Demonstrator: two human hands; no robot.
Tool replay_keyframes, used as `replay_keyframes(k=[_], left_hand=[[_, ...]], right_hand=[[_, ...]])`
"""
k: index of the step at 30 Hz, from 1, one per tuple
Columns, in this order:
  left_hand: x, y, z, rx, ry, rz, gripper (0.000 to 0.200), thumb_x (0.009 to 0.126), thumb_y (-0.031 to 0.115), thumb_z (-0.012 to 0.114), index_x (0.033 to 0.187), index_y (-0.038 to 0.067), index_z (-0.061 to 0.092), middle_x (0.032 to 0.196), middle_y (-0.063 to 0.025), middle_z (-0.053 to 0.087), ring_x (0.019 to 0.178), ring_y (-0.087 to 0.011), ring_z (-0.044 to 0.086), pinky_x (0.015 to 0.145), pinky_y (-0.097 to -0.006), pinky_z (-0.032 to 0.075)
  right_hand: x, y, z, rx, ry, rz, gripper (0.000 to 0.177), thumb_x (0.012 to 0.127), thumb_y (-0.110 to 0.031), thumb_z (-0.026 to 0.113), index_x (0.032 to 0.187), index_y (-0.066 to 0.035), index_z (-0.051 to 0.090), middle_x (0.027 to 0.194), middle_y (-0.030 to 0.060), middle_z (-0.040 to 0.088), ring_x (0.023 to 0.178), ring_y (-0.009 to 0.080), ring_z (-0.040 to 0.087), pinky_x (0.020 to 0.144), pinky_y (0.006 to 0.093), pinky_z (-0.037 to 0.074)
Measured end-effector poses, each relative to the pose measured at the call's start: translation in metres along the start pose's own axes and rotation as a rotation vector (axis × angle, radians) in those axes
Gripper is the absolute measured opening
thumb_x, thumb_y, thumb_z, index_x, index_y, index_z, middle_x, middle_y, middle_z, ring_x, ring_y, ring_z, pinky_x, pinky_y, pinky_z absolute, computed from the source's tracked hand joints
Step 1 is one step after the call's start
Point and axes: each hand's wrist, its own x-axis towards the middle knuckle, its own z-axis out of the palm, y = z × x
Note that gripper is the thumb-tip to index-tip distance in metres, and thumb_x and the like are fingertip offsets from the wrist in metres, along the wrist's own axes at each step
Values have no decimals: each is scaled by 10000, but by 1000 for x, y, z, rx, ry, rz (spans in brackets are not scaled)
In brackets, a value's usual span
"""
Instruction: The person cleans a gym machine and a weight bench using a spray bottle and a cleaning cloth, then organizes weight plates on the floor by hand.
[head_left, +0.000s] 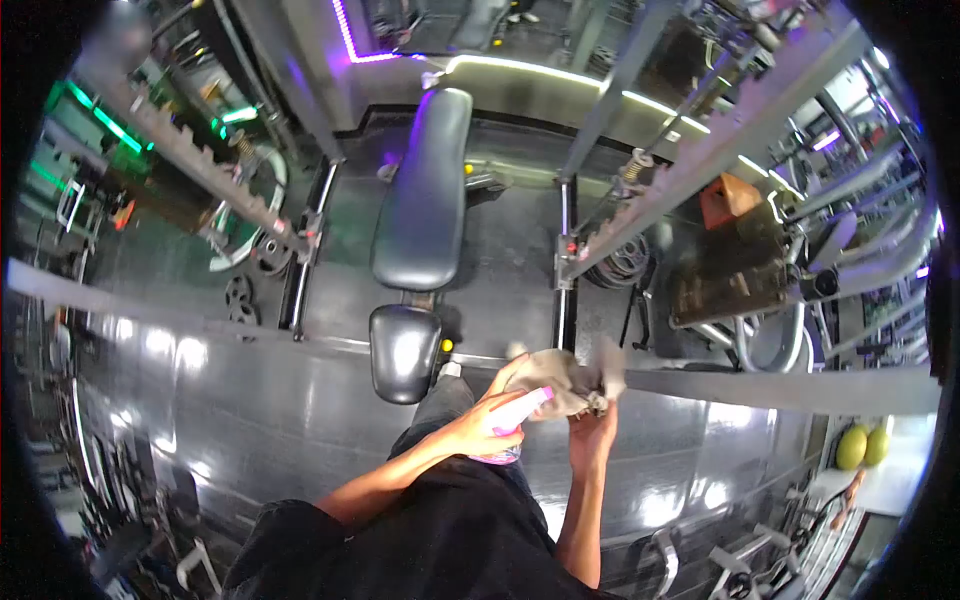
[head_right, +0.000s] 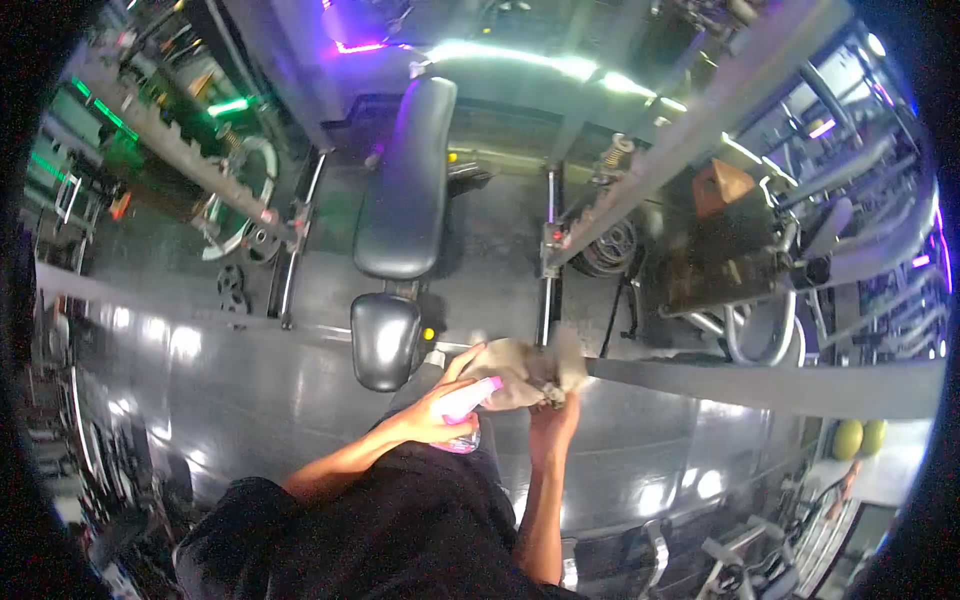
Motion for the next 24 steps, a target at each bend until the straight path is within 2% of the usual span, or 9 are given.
replay_keyframes(k=[3, 4, 7, 10, 15, 17, 19, 20, 24], left_hand=[[-19, -1, -10, -2, 1, -87, 637, 709, 46, 615, 1319, 66, 434, 1051, -71, 573, 1248, -303, 322, 1007, -407, 315], [-27, 0, -9, -284, -3, -277, 611, 692, 56, 618, 1284, 58, 469, 1084, -70, 572, 1255, -303, 312, 1042, -418, 262], [-50, -13, -19, -157, 19, -134, 590, 689, 53, 615, 1265, 49, 489, 1162, -100, 544, 1229, -301, 358, 1025, -408, 296], [-65, -2, -26, -225, 143, -221, 595, 694, 46, 620, 1275, 65, 495, 1225, -123, 500, 1183, -271, 415, 995, -374, 332], [-103, -14, -21, -376, 325, -365, 658, 662, 2, 612, 1301, 75, 470, 1152, -119, 571, 1187, -281, 434, 1006, -364, 333], [-114, -15, -23, -430, 374, -488, 696, 683, -128, 606, 1331, 51, 423, 1265, -50, 473, 908, -74, 519, 761, -224, 454], [-125, -14, -29, -441, 473, -426, 699, 705, -113, 606, 1349, 40, 384, 1245, -29, 486, 849, -61, 511, 744, -225, 455], [-130, -15, -36, -272, 478, -399, 694, 711, -103, 617, 1349, 37, 382, 1251, -30, 479, 844, -64, 512, 745, -223, 456], [-152, -10, -43, -57, 495, -506, 672, 766, -11, 648, 1363, 34, 345, 1302, -69, 434, 1022, -126, 511, 889, -267, 426]], right_hand=[[1, 14, 38, -201, -191, 237, 421, 976, -332, 354, 1249, -34, 470, 1204, 82, 567, 1096, 194, 551, 939, 342, 432], [5, 24, 38, -263, -243, 312, 374, 978, -293, 372, 1245, -51, 473, 1180, 79, 572, 1052, 188, 570, 895, 336, 459], [4, 43, 54, -364, -329, 430, 287, 975, -213, 421, 1209, -67, 500, 1076, 50, 608, 936, 137, 595, 809, 292, 482], [11, 64, 52, -746, -524, 290, 235, 948, -118, 473, 1166, -50, 526, 930, 21, 620, 808, 77, 555, 724, 255, 458], [-22, 82, 85, -940, -453, 59, 288, 912, -88, 513, 1189, -11, 498, 1029, 65, 580, 856, 111, 549, 730, 269, 457], [-41, 81, 99, -987, -387, -84, 322, 893, -81, 533, 1201, 4, 487, 1071, 89, 560, 879, 131, 550, 739, 280, 458], [-57, 78, 103, -1181, -622, -349, 503, 831, -82, 589, 1293, 5, 408, 1154, 142, 504, 979, 191, 531, 789, 326, 455], [-62, 79, 106, -1251, -806, -370, 735, 728, -57, 660, 1374, -14, 311, 1218, 180, 465, 1124, 294, 483, 905, 374, 430], [-105, 116, 134, -1292, -923, -269, 864, 665, -37, 692, 1405, -18, 247, 1321, 203, 393, 1267, 358, 364, 1012, 403, 365]])
